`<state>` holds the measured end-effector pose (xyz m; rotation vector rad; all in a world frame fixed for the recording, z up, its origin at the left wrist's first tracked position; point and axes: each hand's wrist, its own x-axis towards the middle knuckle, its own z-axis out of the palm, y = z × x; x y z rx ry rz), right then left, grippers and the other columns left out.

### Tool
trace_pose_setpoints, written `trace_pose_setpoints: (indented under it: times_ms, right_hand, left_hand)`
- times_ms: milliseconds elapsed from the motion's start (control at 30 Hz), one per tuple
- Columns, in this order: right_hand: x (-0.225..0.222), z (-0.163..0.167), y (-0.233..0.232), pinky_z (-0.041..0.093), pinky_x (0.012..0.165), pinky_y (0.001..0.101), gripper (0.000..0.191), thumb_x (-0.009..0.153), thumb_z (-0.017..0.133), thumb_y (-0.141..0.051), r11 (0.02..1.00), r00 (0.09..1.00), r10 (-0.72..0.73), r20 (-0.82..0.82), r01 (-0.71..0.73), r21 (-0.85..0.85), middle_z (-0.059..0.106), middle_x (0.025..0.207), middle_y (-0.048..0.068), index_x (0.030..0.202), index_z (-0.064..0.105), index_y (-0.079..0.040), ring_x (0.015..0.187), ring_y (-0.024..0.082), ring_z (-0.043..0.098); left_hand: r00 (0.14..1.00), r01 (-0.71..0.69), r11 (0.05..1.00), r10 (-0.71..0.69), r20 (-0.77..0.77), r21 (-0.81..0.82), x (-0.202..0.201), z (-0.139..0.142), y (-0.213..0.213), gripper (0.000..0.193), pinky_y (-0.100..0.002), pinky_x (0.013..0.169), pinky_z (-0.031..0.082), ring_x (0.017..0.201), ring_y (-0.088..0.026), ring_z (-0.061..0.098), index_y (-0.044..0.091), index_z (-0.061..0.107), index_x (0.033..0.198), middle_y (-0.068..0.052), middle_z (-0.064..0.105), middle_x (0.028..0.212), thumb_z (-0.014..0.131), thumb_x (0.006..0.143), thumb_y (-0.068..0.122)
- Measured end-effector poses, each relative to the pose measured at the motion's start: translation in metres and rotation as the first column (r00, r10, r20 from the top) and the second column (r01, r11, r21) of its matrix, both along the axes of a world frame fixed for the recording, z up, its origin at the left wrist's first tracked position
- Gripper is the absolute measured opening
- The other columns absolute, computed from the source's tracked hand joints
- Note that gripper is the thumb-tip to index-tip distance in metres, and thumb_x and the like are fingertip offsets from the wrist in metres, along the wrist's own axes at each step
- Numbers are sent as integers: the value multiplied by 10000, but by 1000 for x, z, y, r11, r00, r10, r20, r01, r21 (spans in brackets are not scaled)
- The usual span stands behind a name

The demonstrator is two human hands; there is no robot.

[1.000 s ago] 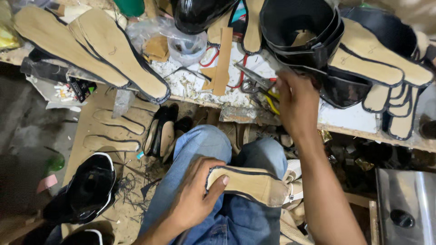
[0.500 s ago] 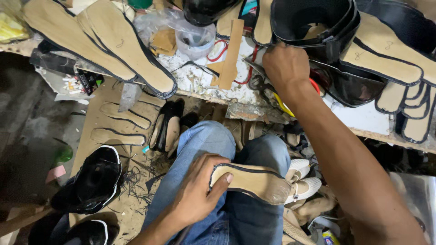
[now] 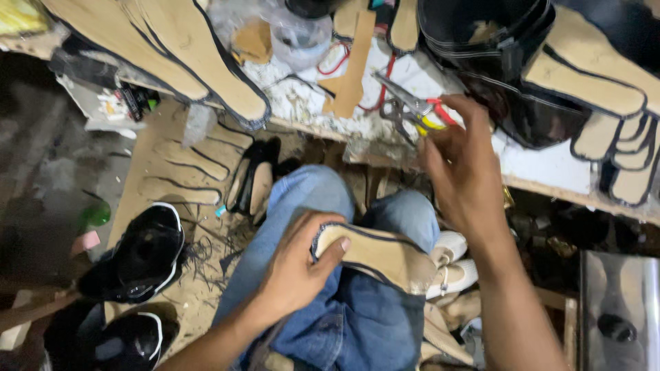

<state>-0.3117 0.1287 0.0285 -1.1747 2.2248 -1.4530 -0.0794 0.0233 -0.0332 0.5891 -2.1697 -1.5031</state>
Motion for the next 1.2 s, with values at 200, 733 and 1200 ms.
trace_pose_setpoints:
  times_ms: [200,733,1200]
  right_hand:
    - [87,-34,76,569,829,253,213,970,672,-112,981,943,-182,280,156,114,792,962,85,1122,747,17,885,127,729]
    - [135,-61,67,511,813,325,81,975,671,-79,977,977,-208,-41,206,-50,715,933,93,1007,703,-12,880,233,656]
    - [139,-56,55,491,766,444,100,940,688,-68,977,905,-168,-390,204,53,657,927,154,1009,640,-14,835,358,628]
  left_hand:
    - [997,56,983,-63,-32,-177,2,-3,7,288,-396,951,498,1106,-335,632,33,585,1258,-161,620,1168,635,998,147]
    - [992,100,990,-91,86,-100,5,-4,14,306,-393,936,495,1100,-321,634,21,588,1206,-164,629,1154,627,992,236]
    - [983,185,979,-183,30,-82,8,-9,9,303,-391,1011,475,1155,-312,619,7,550,1232,-179,592,1198,613,1009,203]
